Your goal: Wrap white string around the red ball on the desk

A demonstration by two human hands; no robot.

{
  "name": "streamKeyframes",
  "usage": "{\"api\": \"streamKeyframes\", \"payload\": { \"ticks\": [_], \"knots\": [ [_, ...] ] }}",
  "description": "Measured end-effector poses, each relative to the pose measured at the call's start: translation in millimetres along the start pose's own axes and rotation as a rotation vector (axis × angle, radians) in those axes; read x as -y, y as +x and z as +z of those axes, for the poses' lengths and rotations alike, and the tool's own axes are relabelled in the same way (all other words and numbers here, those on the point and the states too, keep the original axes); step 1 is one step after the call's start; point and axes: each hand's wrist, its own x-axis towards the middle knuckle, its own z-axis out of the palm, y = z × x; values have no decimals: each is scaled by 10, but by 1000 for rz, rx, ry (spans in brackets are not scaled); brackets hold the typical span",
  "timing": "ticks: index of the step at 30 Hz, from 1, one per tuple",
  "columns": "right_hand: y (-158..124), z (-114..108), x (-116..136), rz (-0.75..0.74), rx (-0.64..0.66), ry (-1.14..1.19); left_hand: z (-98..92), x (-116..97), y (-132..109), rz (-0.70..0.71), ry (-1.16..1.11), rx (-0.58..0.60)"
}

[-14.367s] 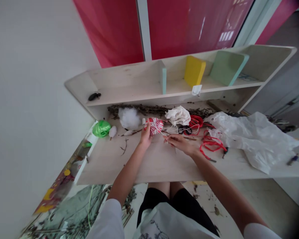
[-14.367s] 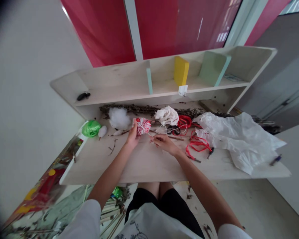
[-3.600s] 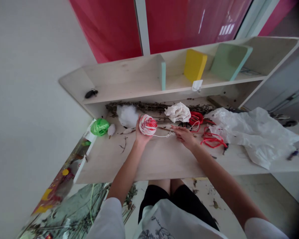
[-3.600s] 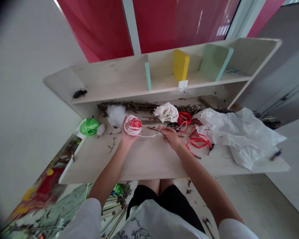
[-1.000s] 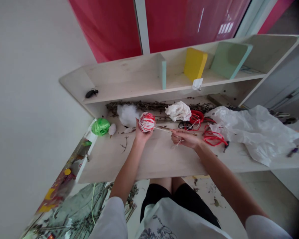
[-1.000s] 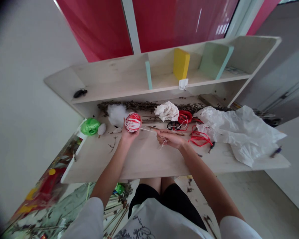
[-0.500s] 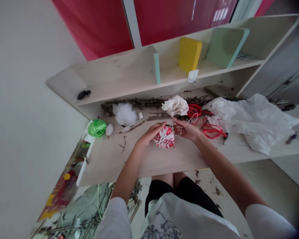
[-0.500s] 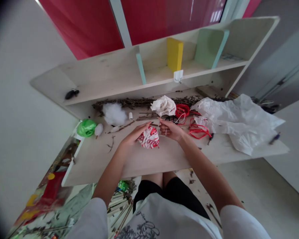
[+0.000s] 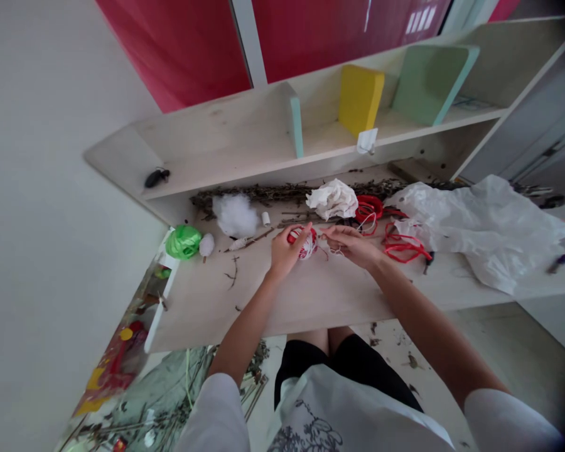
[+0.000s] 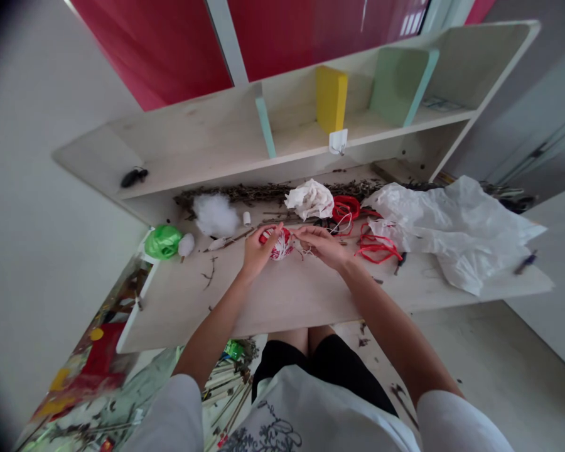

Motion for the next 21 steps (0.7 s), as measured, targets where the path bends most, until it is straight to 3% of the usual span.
{"api": "streamKeyframes", "payload": {
  "ticks": [8, 16, 21],
  "knots": [
    [10, 90, -149, 11, 61, -361, 31, 17, 12, -23, -93, -65],
    [21, 128, -167, -9, 198, -480, 37, 112, 68, 72, 61, -181],
    [29, 197, -210, 7, 194, -386, 65, 110, 19, 103, 70, -146]
  ]
}}
